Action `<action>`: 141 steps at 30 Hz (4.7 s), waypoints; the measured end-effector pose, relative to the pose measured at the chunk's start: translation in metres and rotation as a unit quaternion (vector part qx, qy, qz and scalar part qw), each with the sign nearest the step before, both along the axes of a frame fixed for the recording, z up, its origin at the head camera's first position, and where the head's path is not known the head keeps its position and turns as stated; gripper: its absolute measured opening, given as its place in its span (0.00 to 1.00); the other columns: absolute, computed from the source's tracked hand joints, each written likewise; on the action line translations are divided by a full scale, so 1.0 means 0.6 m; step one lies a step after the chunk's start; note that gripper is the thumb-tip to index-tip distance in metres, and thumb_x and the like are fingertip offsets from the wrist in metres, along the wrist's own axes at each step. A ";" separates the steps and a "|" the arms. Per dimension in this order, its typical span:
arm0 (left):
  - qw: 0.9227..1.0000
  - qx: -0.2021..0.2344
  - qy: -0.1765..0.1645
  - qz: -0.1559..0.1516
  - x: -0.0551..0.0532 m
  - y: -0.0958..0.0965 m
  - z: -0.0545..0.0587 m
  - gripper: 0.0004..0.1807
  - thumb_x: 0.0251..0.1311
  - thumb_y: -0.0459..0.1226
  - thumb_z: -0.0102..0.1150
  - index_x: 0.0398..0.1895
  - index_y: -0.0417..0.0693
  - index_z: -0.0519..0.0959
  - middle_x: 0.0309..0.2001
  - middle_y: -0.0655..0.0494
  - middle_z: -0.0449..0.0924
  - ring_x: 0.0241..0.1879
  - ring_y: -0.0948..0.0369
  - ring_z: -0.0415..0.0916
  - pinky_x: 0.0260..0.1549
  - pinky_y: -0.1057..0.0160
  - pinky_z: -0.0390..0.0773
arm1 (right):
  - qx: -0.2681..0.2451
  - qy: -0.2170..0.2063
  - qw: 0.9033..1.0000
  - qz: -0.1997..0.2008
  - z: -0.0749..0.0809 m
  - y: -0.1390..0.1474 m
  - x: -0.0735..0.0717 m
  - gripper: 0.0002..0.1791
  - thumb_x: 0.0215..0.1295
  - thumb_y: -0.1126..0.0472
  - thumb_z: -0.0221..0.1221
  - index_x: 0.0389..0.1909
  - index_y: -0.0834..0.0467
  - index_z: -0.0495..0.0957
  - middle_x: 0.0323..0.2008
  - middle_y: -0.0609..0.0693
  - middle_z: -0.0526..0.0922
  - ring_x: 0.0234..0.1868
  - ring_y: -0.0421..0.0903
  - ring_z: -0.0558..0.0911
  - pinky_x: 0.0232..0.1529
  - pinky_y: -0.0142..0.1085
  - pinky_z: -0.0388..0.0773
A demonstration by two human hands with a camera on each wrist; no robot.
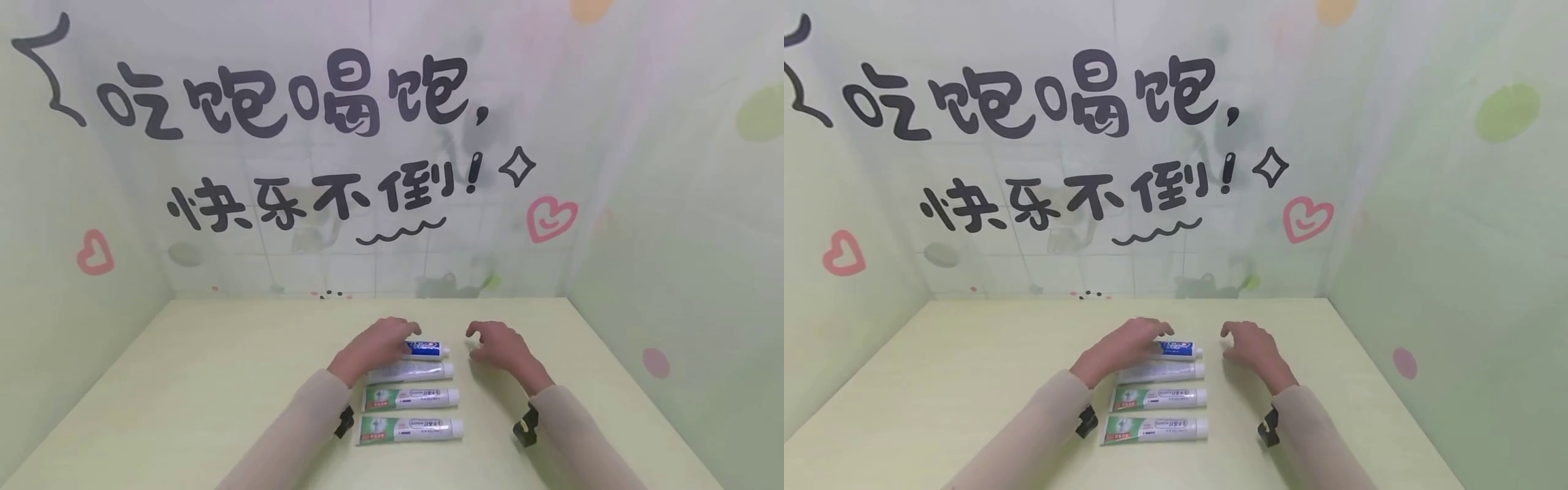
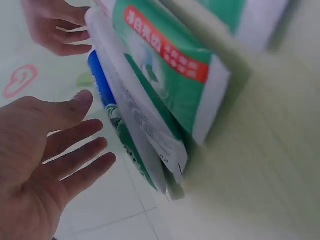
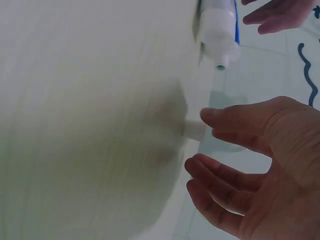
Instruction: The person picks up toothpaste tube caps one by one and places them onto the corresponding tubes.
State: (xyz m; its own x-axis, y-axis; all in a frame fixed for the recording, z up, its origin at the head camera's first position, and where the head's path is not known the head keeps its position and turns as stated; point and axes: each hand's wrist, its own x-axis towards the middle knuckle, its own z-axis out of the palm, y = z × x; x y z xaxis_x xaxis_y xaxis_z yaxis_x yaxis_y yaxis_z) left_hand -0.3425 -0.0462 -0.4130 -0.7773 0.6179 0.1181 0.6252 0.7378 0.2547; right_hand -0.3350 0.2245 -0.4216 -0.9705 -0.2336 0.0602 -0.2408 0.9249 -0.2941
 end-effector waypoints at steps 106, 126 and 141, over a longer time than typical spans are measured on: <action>0.967 0.063 0.247 -0.016 0.186 -0.018 0.119 0.22 0.53 0.41 0.73 0.54 0.55 0.84 0.39 0.62 0.83 0.29 0.69 0.73 0.25 0.74 0.71 | -0.259 0.222 0.925 0.169 0.147 -0.030 0.175 0.06 0.67 0.65 0.66 0.41 0.53 0.83 0.28 0.39 0.83 0.26 0.33 0.81 0.31 0.31 0.81; 0.969 0.060 0.241 -0.014 0.188 -0.018 0.121 0.20 0.54 0.40 0.72 0.52 0.56 0.84 0.38 0.63 0.83 0.29 0.69 0.72 0.26 0.75 0.71 | -0.213 0.209 0.941 0.160 0.151 -0.028 0.180 0.06 0.67 0.60 0.67 0.43 0.50 0.83 0.27 0.36 0.82 0.27 0.32 0.79 0.30 0.30 0.80; 0.968 0.059 0.242 -0.020 0.191 -0.017 0.122 0.19 0.54 0.40 0.72 0.52 0.56 0.85 0.37 0.64 0.82 0.28 0.69 0.70 0.24 0.75 0.68 | -0.210 0.227 0.930 0.196 0.149 -0.027 0.178 0.09 0.69 0.65 0.64 0.32 0.46 0.81 0.25 0.36 0.80 0.25 0.30 0.77 0.28 0.30 0.78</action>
State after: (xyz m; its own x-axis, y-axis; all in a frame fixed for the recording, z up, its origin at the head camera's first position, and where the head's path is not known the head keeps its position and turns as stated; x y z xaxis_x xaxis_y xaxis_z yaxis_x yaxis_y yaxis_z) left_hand -0.2278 -0.0562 -0.3398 -0.5895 0.6062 0.5339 0.7192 0.6947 0.0053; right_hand -0.2279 0.2086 -0.3321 -0.6676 -0.4270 0.6099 -0.7233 0.5662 -0.3953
